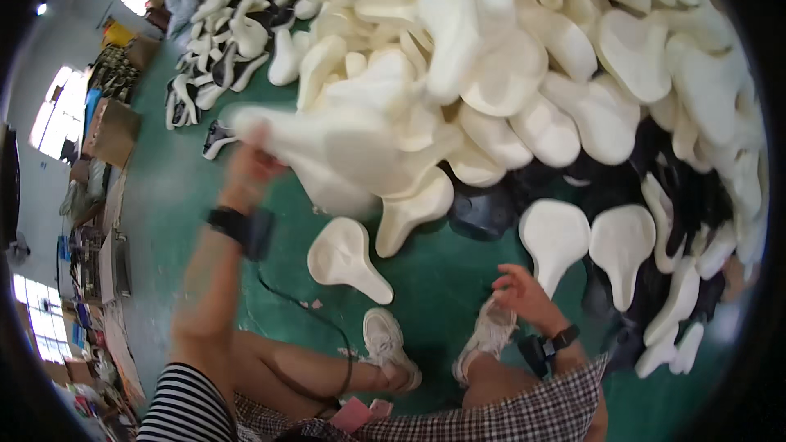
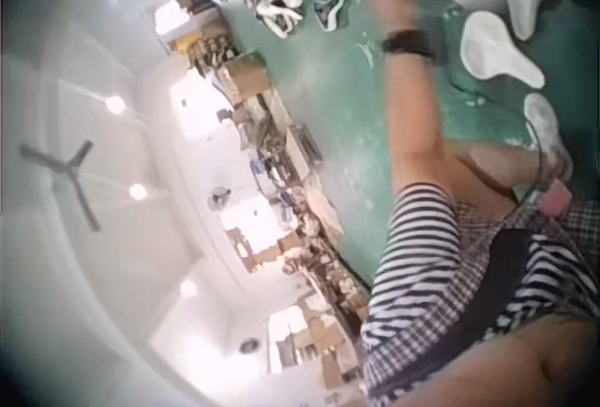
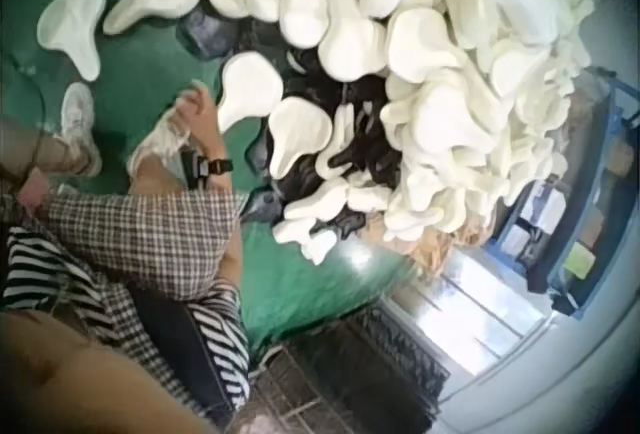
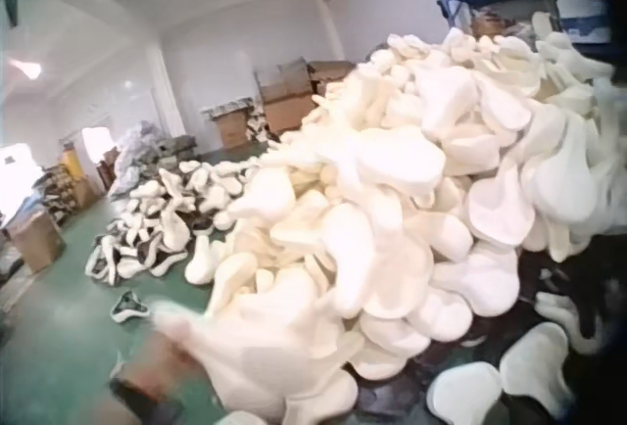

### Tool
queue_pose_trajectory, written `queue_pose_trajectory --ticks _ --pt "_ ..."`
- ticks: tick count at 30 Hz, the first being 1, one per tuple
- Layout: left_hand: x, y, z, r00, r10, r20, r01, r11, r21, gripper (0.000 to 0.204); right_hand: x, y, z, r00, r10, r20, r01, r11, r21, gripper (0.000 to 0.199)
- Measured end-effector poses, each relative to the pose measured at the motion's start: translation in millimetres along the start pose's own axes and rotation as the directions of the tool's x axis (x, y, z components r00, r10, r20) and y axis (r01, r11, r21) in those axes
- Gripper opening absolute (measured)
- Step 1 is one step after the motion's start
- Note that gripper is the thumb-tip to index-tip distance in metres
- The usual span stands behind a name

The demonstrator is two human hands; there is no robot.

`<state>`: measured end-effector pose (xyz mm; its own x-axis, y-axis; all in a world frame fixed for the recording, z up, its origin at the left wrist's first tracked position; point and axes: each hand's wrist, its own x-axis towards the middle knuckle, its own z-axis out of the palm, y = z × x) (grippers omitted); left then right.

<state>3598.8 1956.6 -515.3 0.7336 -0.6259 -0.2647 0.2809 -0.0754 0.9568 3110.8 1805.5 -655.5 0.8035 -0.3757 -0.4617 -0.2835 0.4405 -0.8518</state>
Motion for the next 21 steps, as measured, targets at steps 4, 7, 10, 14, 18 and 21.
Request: queue_pose_trajectory --ticks 4,7,10,14,18,21 --pt "1.7 101.6 -36.6 0.836 0.241 -0.494 -0.376 0.906 -0.194 0.039 -59.1 70.1 -24.8 0.959 0.28 -0.048 -0.251 0.755 -0.606 0.025" --pt "13.7 9.6 -89.6 0.932 0.336 -0.136 -0.254 0.872 0.418 0.044 -86.3 106.8 -4.0 0.932 0.352 -0.081 -0.289 0.593 -0.752 0.024" --pt "-37.6 -131.3 -41.6 0.937 0.082 0.339 -0.349 0.24 0.906 0.041 -92.7 138.8 10.1 0.923 0.331 -0.196 -0.361 0.568 -0.74 0.024" --pt "-112.2 -236.7 23.6 0.635 -0.435 0.639 -0.748 -0.141 0.648 0.052 -80.4 167.0 18.0 0.896 0.307 -0.32 -0.441 0.545 -0.713 0.024" --pt "-114.8 -269.4 29.3 0.691 -0.361 0.627 -0.721 -0.271 0.638 0.05 -43.6 187.9 36.1 0.895 0.292 -0.336 -0.445 0.553 -0.704 0.024" --pt "-106.5 -258.7 44.1 0.74 -0.423 0.523 -0.651 -0.258 0.714 0.046 -32.9 186.9 46.2 0.898 0.299 -0.323 -0.439 0.569 -0.695 0.024"
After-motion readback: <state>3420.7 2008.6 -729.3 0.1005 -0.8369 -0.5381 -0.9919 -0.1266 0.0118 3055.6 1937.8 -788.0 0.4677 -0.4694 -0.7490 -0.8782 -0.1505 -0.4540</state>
